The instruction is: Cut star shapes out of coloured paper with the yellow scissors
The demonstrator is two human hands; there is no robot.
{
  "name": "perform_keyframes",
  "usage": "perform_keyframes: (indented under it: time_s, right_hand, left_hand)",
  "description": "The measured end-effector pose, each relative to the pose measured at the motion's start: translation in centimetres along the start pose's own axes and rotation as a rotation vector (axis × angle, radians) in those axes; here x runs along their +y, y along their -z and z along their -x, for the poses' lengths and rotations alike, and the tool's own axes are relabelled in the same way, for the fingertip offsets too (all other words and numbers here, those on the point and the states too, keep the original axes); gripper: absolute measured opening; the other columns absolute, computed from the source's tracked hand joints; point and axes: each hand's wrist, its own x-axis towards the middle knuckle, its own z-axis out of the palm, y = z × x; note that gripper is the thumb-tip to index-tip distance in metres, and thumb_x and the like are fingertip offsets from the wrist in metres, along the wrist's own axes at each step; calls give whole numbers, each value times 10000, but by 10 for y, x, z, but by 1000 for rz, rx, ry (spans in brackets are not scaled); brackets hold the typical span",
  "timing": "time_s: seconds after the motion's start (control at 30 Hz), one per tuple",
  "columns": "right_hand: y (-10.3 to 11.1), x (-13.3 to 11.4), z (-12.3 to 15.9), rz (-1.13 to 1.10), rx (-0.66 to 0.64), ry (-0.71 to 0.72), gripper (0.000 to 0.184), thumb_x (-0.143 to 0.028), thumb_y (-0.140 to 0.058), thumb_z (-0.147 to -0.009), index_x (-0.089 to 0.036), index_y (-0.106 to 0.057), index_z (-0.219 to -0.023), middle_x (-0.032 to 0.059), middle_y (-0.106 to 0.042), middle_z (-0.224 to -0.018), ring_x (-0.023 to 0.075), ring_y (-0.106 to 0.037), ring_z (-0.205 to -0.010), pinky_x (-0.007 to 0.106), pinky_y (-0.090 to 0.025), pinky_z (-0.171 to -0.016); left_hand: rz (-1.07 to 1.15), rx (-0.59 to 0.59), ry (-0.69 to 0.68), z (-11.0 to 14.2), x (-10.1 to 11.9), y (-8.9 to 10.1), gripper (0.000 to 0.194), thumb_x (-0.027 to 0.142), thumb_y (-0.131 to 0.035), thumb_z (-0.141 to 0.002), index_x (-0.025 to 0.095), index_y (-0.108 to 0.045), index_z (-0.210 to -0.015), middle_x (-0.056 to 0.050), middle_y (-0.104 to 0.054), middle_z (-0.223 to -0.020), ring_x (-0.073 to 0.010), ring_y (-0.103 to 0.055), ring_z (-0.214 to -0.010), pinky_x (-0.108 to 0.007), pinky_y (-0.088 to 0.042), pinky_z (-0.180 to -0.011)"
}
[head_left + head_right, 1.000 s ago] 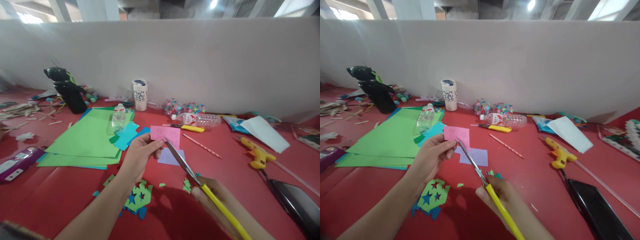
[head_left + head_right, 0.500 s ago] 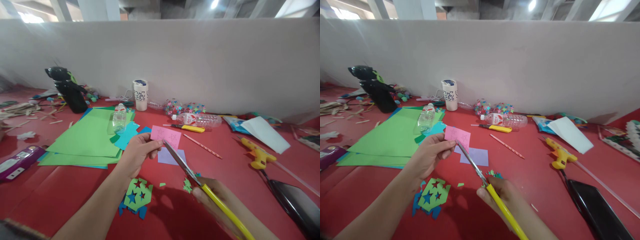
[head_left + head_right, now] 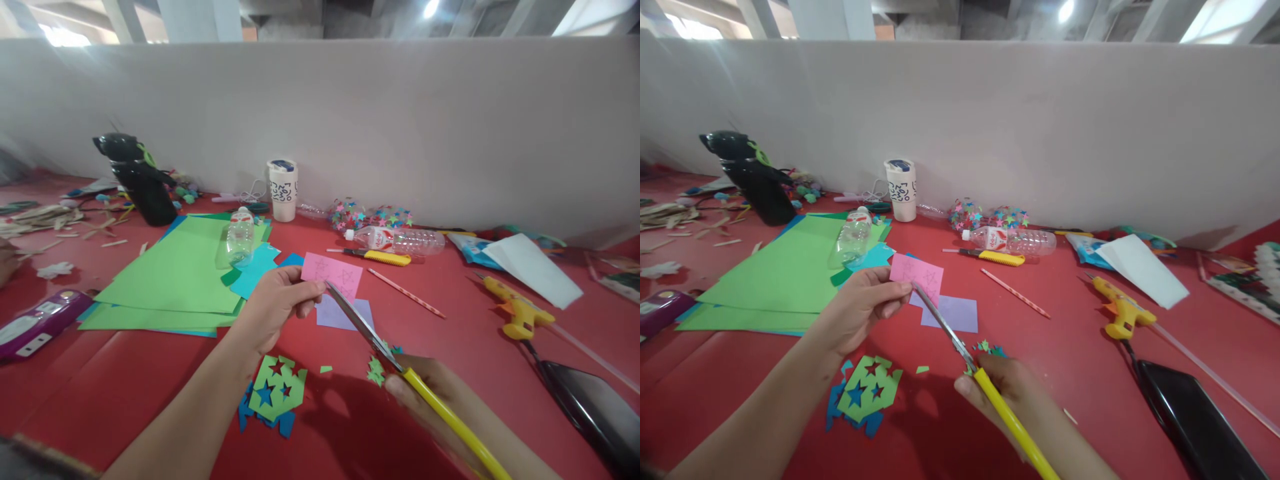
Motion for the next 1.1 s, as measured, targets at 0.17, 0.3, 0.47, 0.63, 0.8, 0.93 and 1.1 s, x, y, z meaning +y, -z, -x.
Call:
perform_keyframes:
  time_s: [0.17, 0.3, 0.47, 0.63, 0.8, 0.93, 1.1]
  right_hand:
    - [-1, -4, -1, 7, 27, -12, 582, -797, -320, -732, -237, -298, -575, -74, -194, -578, 126, -202, -541, 263, -143, -503]
    - [1, -5, -1, -1, -2, -45, 559, -771, -372, -731, -236, -301, -583, -73, -189, -584, 131, -196, -556, 268, -137, -507]
    - [1, 4, -2, 1, -6, -37, 503, -694, -418, -757, -234, -314, -581, -68, -197, -588, 124, -195, -542, 282, -141, -511]
    - [2, 4, -3, -31, -25, -8, 513, -694, -429, -766, -229, -311, -583, -68, -207, -598, 118, -202, -550, 275, -147, -512]
    - [2, -4, 2, -97, -59, -54, 482, -658, -447, -788, -233, -308, -606, -80, -221, -567, 97, -222, -495, 248, -150, -450]
    - [1, -9, 9, -178, -34, -109, 414, -606, -431, -815, -236, -349, -649, -92, -301, -514, 71, -252, -384, 221, -182, -375]
    - [2, -10, 10, -174, -5, -112, 411, -602, -432, -807, -234, -357, -641, -97, -338, -477, 67, -302, -352, 199, -238, -361]
  left_hand:
    - [-16, -4, 18, 0, 1, 1, 156, 237, -706, -651, 130, -601, -606, 30, -545, -534, -14, -362, -390, -182, -260, -423]
    - [-16, -11, 24, -1, 0, 3, 155, 232, -706, -649, 131, -598, -604, 35, -544, -531, -12, -362, -389, -182, -262, -427]
    - [-13, -2, 30, -1, -1, 3, 146, 224, -699, -658, 132, -598, -604, 36, -547, -531, -14, -374, -391, -182, -276, -433]
    - [-48, 7, -72, -2, -4, 3, 124, 228, -627, -711, 152, -594, -619, 29, -558, -552, -60, -463, -418, -213, -351, -456]
    - [-68, 69, -164, -2, -5, 0, 154, 254, -626, -731, 158, -591, -616, 39, -536, -548, -61, -462, -452, -210, -368, -490]
    - [-4, 70, -165, -2, -7, -4, 130, 231, -638, -722, 161, -594, -623, 35, -551, -554, -64, -475, -467, -206, -372, -490]
    - [-3, 73, -166, -1, -9, -9, 115, 220, -641, -720, 157, -607, -630, 36, -563, -549, -59, -472, -461, -199, -376, -479]
